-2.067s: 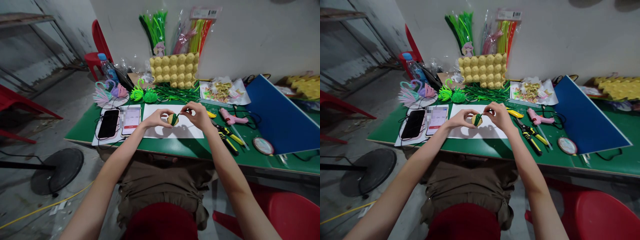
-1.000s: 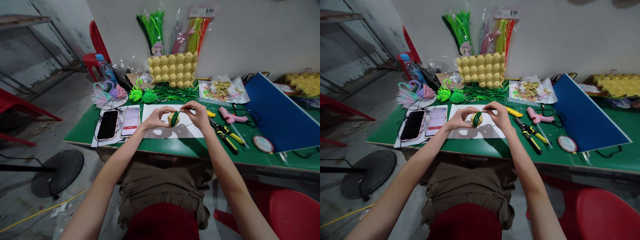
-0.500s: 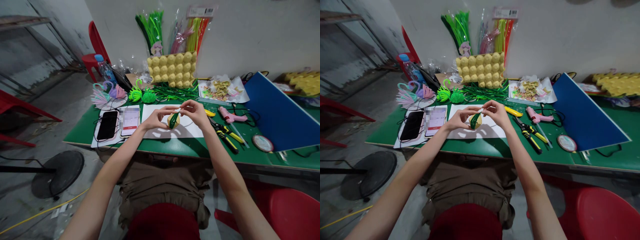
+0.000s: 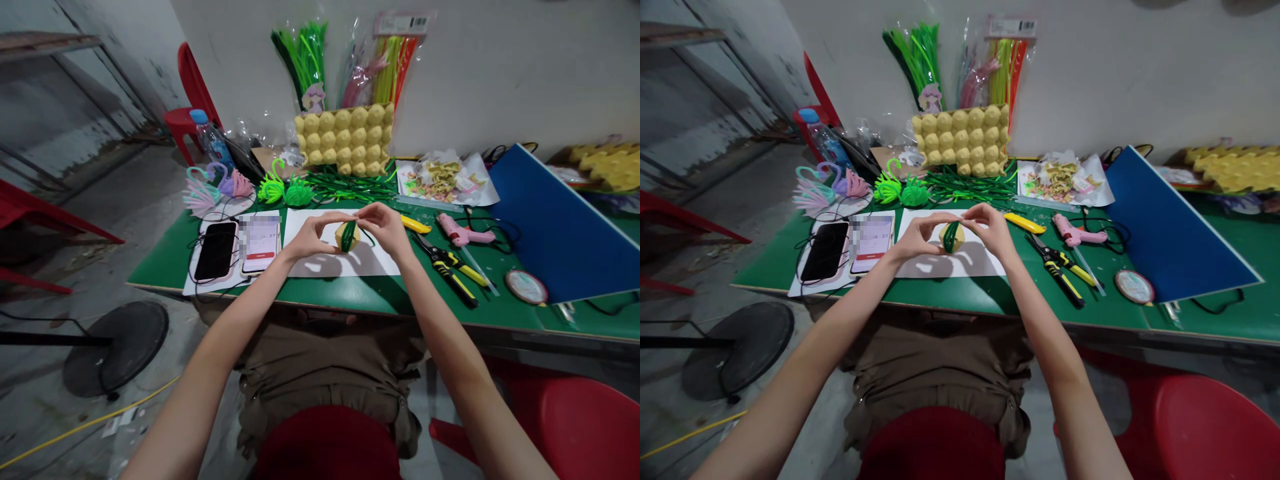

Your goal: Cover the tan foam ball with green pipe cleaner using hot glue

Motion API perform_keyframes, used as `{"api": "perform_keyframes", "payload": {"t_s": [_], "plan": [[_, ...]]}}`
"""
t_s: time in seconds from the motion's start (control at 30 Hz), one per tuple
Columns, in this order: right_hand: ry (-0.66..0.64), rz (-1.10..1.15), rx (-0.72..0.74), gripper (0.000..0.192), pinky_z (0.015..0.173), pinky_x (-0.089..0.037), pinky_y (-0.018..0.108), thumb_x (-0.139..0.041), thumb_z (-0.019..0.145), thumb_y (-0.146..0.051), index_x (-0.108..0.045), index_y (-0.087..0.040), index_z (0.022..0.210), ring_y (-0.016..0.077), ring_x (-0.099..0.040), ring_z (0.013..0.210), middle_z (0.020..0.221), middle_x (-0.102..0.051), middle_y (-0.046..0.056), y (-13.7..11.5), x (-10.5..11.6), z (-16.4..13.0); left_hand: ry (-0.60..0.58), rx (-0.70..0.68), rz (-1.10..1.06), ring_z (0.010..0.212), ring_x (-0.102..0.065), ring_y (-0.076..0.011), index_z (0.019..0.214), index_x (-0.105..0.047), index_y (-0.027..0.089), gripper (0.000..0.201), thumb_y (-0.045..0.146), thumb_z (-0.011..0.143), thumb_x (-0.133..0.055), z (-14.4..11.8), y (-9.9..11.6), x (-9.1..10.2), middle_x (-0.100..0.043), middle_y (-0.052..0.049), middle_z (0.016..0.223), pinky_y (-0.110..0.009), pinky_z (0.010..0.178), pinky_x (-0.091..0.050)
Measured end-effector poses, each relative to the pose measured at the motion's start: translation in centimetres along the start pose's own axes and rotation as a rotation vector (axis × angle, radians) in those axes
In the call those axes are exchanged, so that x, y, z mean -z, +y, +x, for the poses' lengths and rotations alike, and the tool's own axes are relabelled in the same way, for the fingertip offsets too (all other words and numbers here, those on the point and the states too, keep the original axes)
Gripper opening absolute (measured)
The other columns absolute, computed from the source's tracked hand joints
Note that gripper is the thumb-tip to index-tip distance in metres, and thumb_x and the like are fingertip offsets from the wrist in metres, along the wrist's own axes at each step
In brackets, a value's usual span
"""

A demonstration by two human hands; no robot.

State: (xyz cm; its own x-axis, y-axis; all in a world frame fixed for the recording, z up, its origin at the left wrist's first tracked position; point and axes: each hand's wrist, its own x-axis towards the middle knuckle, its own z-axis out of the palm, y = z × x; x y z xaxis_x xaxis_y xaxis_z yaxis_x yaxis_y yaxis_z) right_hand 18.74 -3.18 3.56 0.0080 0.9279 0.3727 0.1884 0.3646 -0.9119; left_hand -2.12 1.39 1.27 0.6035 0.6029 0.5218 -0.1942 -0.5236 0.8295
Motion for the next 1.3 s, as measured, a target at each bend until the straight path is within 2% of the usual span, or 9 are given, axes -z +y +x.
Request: {"api": "perform_keyframes", "payload": {"t_s": [0.07,0.13,0.27,0.43,0.8,1.0,1.1,1.3], "plan": [[0.135,-0.096,0.064,0.034,0.084,-0.058,0.038,-0.075,0.080,-0.054,-0.062,-0.023,0.084,0.0194,-0.069,0.084,0.086,-0.072,0.004,-0.5,-0.1,-0.8,0.075,-0.015,0.058,0.124,-0.065,-0.0296,0.121,-0.076,0.030,0.067,0.043,0.058,-0.096,0.0,-0.1,-0.1,-0.075,-0.010,0.126,-0.049,0.113,-0.046],[0.204,-0.153,0.114,0.026,0.082,-0.058,0.036,-0.069,0.087,-0.048,-0.064,-0.023,0.087,0.0190,-0.069,0.084,0.089,-0.073,0.005,-1.3,-0.5,-1.8,0.144,-0.029,0.122,0.126,-0.064,-0.0292,0.122,-0.075,0.029,0.067,0.047,0.060,-0.094,0.0,-0.2,-0.1,-0.074,-0.010,0.128,-0.050,0.116,-0.044],[0.194,-0.232,0.201,0.016,0.077,-0.058,0.035,-0.065,0.092,-0.038,-0.069,-0.023,0.087,0.0192,-0.067,0.082,0.088,-0.073,0.005,-2.7,-1.9,-4.0,0.239,-0.073,0.229,0.129,-0.063,-0.0290,0.122,-0.074,0.026,0.066,0.051,0.063,-0.092,0.1,-0.2,-0.2,-0.074,-0.010,0.128,-0.050,0.118,-0.042],[0.276,-0.260,0.240,0.011,0.073,-0.058,0.035,-0.064,0.092,-0.031,-0.072,-0.024,0.088,0.0196,-0.067,0.080,0.085,-0.074,0.005,-3.4,-3.5,-4.9,0.310,-0.168,0.324,0.123,-0.065,-0.0276,0.122,-0.073,0.026,0.061,0.049,0.068,-0.090,0.1,-0.2,-0.3,-0.076,-0.010,0.125,-0.049,0.113,-0.046],[0.320,-0.130,0.071,0.019,0.077,-0.062,0.036,-0.069,0.089,-0.042,-0.073,-0.023,0.091,0.0198,-0.071,0.081,0.088,-0.075,0.006,-2.5,-4.7,-4.7,0.336,-0.180,0.561,0.127,-0.060,-0.0281,0.125,-0.070,0.027,0.051,0.048,0.080,-0.081,-0.5,-0.5,-0.2,-0.073,-0.008,0.130,-0.052,0.112,-0.044],[0.301,0.009,-0.046,0.037,0.076,-0.062,0.037,-0.083,0.072,-0.053,-0.071,-0.022,0.088,0.0180,-0.068,0.072,0.079,-0.072,0.003,-2.3,-4.6,-4.4,0.335,-0.197,0.609,0.126,-0.060,-0.0277,0.125,-0.071,0.027,0.048,0.049,0.084,-0.078,-0.5,-0.3,-0.4,-0.074,-0.008,0.129,-0.051,0.111,-0.046],[0.313,0.021,-0.072,0.039,0.075,-0.061,0.037,-0.086,0.068,-0.053,-0.070,-0.022,0.085,0.0172,-0.067,0.070,0.076,-0.071,0.002,-2.2,-4.6,-4.3,0.326,-0.214,0.613,0.125,-0.061,-0.0274,0.125,-0.071,0.026,0.046,0.049,0.085,-0.076,-0.5,-0.2,-0.5,-0.074,-0.008,0.128,-0.050,0.110,-0.046],[0.295,-0.021,-0.063,0.036,0.071,-0.059,0.034,-0.083,0.072,-0.050,-0.068,-0.020,0.087,0.0155,-0.063,0.066,0.075,-0.068,0.002,-1.9,-4.6,-4.2,0.321,-0.182,0.630,0.126,-0.061,-0.0282,0.125,-0.071,0.026,0.048,0.048,0.084,-0.078,-0.6,-0.3,-0.7,-0.074,-0.009,0.129,-0.051,0.112,-0.046]]}}
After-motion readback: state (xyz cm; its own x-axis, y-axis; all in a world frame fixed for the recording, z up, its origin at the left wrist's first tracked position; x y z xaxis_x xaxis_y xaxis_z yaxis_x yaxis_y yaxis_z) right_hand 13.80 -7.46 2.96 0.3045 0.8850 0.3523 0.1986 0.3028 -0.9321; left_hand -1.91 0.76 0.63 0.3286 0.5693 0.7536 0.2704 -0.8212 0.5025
